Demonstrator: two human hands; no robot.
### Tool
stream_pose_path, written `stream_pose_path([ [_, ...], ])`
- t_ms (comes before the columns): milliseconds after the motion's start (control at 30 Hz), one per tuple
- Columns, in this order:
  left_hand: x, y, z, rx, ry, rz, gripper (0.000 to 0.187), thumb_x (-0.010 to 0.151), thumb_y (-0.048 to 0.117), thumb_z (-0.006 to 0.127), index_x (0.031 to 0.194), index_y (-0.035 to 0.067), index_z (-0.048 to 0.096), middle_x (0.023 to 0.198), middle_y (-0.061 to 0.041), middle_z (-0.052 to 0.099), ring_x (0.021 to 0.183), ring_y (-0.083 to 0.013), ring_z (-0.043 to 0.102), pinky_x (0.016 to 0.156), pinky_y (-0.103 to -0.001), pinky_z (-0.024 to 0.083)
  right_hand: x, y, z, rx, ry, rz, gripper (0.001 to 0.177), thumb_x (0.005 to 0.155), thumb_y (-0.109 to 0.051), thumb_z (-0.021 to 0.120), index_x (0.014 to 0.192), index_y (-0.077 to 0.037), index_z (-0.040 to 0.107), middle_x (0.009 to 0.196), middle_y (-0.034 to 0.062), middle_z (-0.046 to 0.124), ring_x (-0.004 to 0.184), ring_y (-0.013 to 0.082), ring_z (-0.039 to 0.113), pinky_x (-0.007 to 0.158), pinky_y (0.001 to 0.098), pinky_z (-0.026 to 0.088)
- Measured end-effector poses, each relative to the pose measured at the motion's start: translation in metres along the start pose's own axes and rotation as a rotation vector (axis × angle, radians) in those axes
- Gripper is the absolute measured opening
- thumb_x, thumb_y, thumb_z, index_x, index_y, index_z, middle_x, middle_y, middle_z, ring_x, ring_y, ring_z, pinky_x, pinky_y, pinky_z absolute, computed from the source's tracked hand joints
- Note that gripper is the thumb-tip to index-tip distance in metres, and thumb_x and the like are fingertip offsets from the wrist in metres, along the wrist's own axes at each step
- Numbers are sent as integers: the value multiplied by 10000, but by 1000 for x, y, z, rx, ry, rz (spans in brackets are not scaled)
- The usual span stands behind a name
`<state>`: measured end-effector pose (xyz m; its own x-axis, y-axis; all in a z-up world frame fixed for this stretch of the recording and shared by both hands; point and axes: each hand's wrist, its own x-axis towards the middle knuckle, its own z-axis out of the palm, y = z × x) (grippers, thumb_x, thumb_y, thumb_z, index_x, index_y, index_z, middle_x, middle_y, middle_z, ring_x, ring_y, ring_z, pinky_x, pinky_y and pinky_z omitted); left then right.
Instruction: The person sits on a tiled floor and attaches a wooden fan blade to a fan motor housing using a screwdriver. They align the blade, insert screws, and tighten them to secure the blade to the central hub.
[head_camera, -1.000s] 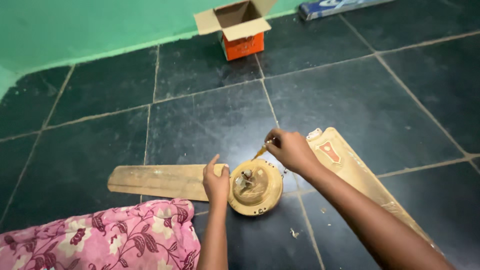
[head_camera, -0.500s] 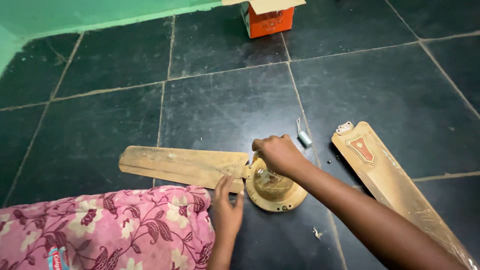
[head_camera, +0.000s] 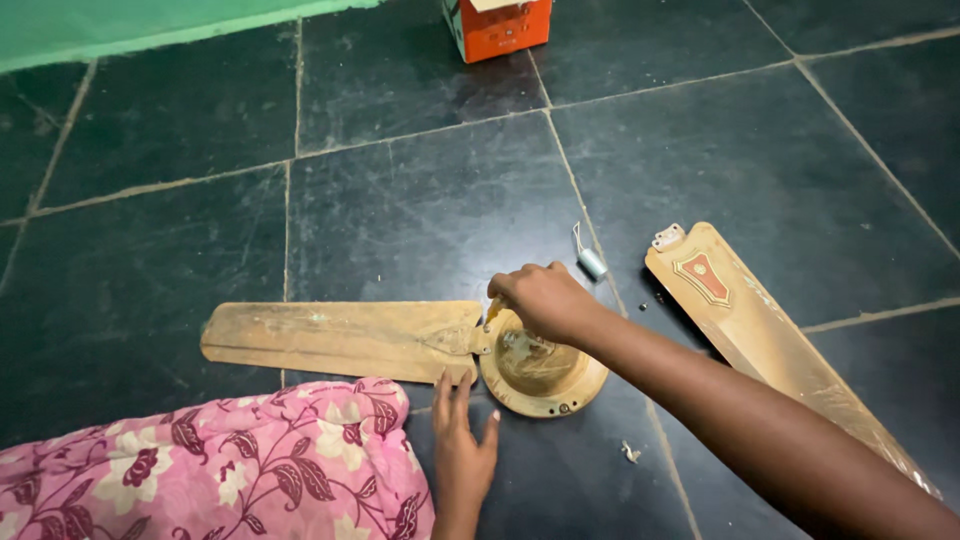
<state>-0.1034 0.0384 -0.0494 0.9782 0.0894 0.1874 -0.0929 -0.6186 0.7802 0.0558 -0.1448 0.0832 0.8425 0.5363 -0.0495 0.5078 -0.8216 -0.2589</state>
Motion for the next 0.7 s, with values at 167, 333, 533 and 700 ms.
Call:
stream_pose_path([
  [167, -3, -29, 28, -584, 27, -367, 674, 874, 145, 730, 1493, 112, 464, 1558, -144, 466, 1423, -298, 464, 1138, -415, 384, 1, -8, 1, -10, 64, -36, 245, 884, -94, 613, 1115, -146, 678, 1038, 36, 762, 1016, 269, 701, 801, 519, 482],
  [333, -10, -52, 64, -1267, -49, -786, 575, 910, 156, 692, 1456, 107, 519, 1449, -78, 586, 1256, -185, 583, 1035, -357, 455, -8, -6, 2, 12, 166, -14, 226, 857, -130, 634, 1077, -121, 685, 937, 82, 772, 929, 286, 731, 747, 486, 518],
  [533, 13, -38, 83, -1130, -164, -758, 422, 934, 194, 709, 1304, 13, 617, 1204, -102, 732, 1052, -190, 707, 917, -379, 567, -24, 7, -6, 440, 260, 261, 240, 953, -266, 662, 1079, -65, 700, 904, 142, 776, 831, 307, 751, 737, 420, 562],
  [700, 17, -16, 80, -1031, -161, -759, 480, 861, 83, 744, 1316, 70, 591, 1147, -102, 715, 987, -228, 725, 775, -407, 632, -42, 28, -22, 578, 339, 332, 248, 945, -249, 660, 1102, -61, 693, 893, 123, 774, 791, 254, 763, 710, 385, 558],
])
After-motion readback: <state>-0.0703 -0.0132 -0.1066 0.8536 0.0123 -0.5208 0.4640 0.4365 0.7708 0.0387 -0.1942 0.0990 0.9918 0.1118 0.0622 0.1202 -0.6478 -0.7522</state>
